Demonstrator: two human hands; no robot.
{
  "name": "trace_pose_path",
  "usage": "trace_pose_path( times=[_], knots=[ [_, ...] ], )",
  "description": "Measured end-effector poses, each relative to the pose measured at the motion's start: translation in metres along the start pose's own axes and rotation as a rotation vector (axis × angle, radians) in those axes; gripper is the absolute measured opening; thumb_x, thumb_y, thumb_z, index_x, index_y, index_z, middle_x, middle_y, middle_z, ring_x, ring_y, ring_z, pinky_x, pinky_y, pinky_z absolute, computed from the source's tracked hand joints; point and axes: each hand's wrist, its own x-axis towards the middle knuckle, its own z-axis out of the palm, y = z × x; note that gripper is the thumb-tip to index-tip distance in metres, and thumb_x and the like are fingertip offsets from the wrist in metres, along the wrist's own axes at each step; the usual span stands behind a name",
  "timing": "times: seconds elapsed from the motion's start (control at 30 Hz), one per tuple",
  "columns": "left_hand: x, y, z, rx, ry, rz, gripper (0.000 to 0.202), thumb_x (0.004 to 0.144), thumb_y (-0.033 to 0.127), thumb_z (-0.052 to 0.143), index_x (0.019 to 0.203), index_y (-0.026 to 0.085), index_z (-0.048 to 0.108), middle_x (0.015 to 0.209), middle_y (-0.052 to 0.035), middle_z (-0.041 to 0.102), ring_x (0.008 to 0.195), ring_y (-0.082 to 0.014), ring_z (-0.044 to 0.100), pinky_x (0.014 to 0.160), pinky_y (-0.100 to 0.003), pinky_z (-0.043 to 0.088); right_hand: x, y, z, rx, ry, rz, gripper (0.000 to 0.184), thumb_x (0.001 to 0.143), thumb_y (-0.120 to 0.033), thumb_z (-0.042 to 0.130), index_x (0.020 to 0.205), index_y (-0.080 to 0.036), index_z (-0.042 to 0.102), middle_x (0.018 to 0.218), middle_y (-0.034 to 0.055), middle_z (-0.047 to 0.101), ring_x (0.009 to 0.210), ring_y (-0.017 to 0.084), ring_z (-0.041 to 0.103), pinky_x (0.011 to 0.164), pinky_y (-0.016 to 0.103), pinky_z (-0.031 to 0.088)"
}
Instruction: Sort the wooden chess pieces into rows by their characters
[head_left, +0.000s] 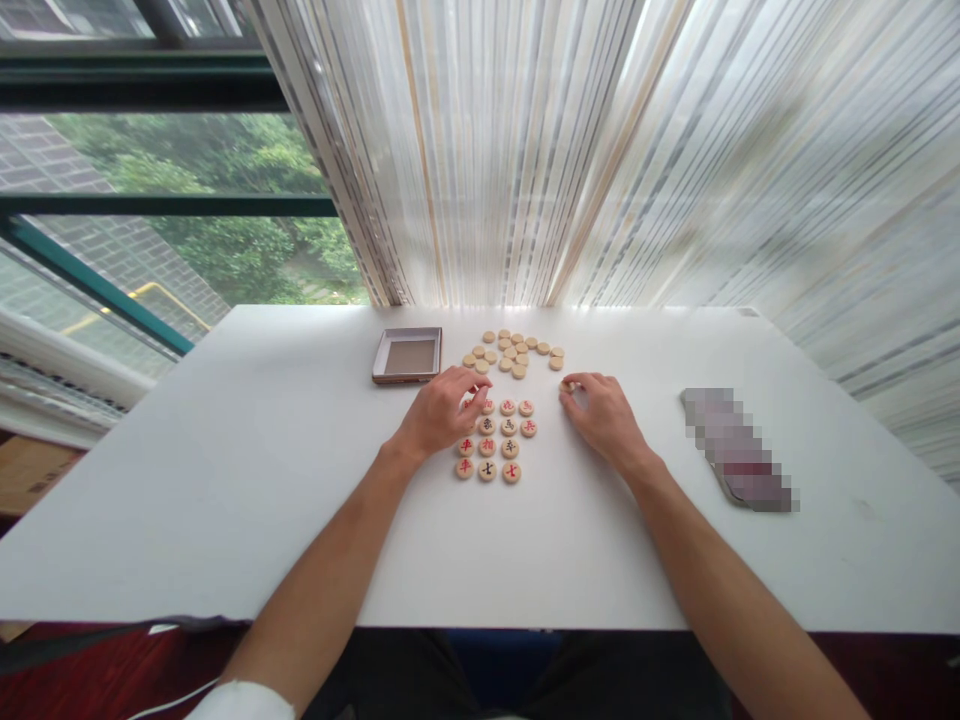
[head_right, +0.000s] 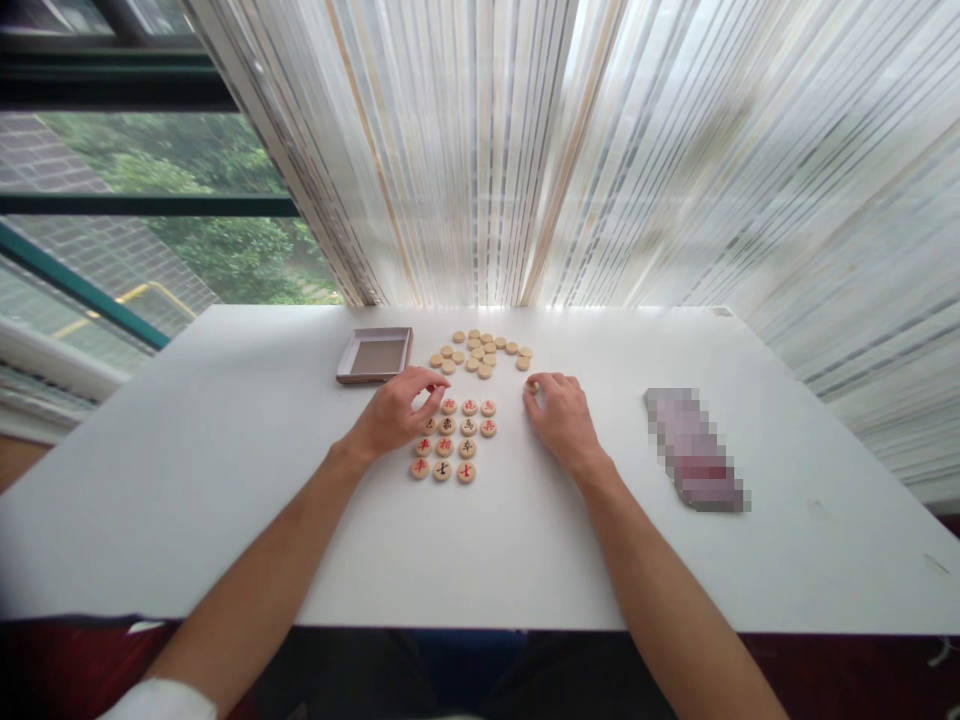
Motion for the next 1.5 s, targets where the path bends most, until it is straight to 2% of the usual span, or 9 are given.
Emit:
trace_pose_path(
  times=[0.13, 0.3, 0.47, 0.6, 0.7, 1.03, 1.23, 1.4, 1.5],
  knots=[
    [-0.001, 0.002, -0.001, -0.009, -0.021, 0.004, 0.015, 0.095, 0.02, 0.051, 0.1, 0.02, 0.064, 0.092, -0.0054, 0.069, 0.087, -0.0189, 0.064, 0.085, -0.033, 0.052, 0.0, -0.008, -0.002, 0.071, -0.014, 0.01, 0.022, 0.094, -0.034, 0.051, 0.103, -0.02, 0.067, 0.096, 0.0094, 0.07, 0.094, 0.027, 0.06, 0.088, 0.043, 0.048],
    [-0.002, 0.009, 0.003, -0.016, -0.053, 0.016, 0.013, 0.095, 0.021, 0.053, 0.102, 0.019, 0.064, 0.094, -0.0051, 0.068, 0.084, -0.0173, 0.064, 0.082, -0.031, 0.052, -0.003, -0.025, -0.007, 0.4, -0.057, 0.034, 0.023, 0.094, -0.04, 0.055, 0.103, -0.022, 0.065, 0.103, 0.0058, 0.071, 0.087, 0.02, 0.066, 0.078, 0.035, 0.054],
    [-0.004, 0.021, 0.008, -0.045, -0.093, 0.053, 0.016, 0.095, 0.029, 0.057, 0.108, 0.021, 0.063, 0.101, -0.004, 0.069, 0.08, -0.0152, 0.065, 0.081, -0.03, 0.053, -0.01, -0.046, -0.009, 0.667, -0.13, 0.022, 0.028, 0.093, -0.045, 0.06, 0.107, -0.021, 0.065, 0.104, 0.0061, 0.071, 0.089, 0.019, 0.067, 0.083, 0.034, 0.056],
    [-0.004, 0.026, 0.009, -0.077, -0.124, 0.064, 0.027, 0.093, 0.03, 0.062, 0.119, 0.024, 0.059, 0.111, -0.0044, 0.067, 0.082, -0.0153, 0.066, 0.079, -0.029, 0.054, -0.013, -0.052, -0.006, 0.865, -0.243, 0.053, 0.032, 0.09, -0.049, 0.065, 0.103, -0.02, 0.064, 0.104, 0.0073, 0.071, 0.092, 0.02, 0.069, 0.086, 0.035, 0.057],
    [-0.005, 0.026, 0.009, -0.085, -0.122, 0.073, 0.026, 0.093, 0.03, 0.062, 0.118, 0.024, 0.06, 0.111, -0.004, 0.068, 0.083, -0.015, 0.066, 0.079, -0.028, 0.054, -0.014, -0.054, -0.005, 0.954, -0.277, 0.08, 0.032, 0.087, -0.049, 0.068, 0.1, -0.02, 0.064, 0.101, 0.007, 0.072, 0.092, 0.021, 0.069, 0.084, 0.035, 0.058],
    [-0.005, 0.026, 0.011, -0.157, -0.068, 0.135, 0.016, 0.095, 0.031, 0.061, 0.107, 0.02, 0.064, 0.101, -0.002, 0.071, 0.074, -0.0106, 0.065, 0.074, -0.024, 0.053, -0.018, -0.059, -0.005, 1.003, -0.333, 0.066, 0.026, 0.09, -0.045, 0.066, 0.099, -0.021, 0.065, 0.094, 0.006, 0.073, 0.089, 0.021, 0.07, 0.079, 0.033, 0.057],
    [-0.005, 0.03, 0.012, -0.14, -0.055, 0.133, 0.019, 0.095, 0.033, 0.06, 0.108, 0.02, 0.065, 0.099, -0.0029, 0.073, 0.079, -0.0123, 0.067, 0.073, -0.024, 0.053, -0.018, -0.06, -0.008, 0.976, -0.33, 0.058, 0.026, 0.093, -0.046, 0.062, 0.098, -0.02, 0.065, 0.09, 0.0048, 0.072, 0.082, 0.018, 0.069, 0.075, 0.031, 0.057],
    [-0.006, 0.03, 0.013, -0.135, -0.057, 0.128, 0.021, 0.095, 0.035, 0.06, 0.108, 0.02, 0.067, 0.094, -0.0024, 0.073, 0.072, -0.0107, 0.065, 0.072, -0.023, 0.052, -0.018, -0.059, -0.007, 0.948, -0.327, 0.069, 0.026, 0.094, -0.046, 0.061, 0.098, -0.02, 0.065, 0.087, 0.004, 0.072, 0.078, 0.017, 0.068, 0.073, 0.03, 0.056],
    [-0.006, 0.03, 0.012, -0.14, -0.061, 0.122, 0.022, 0.094, 0.035, 0.063, 0.108, 0.02, 0.067, 0.092, -0.0015, 0.072, 0.069, -0.0104, 0.064, 0.071, -0.023, 0.052, -0.018, -0.059, -0.006, 0.963, -0.339, 0.061, 0.026, 0.093, -0.045, 0.063, 0.1, -0.021, 0.065, 0.092, 0.005, 0.072, 0.083, 0.019, 0.069, 0.076, 0.032, 0.057]
  ],
)
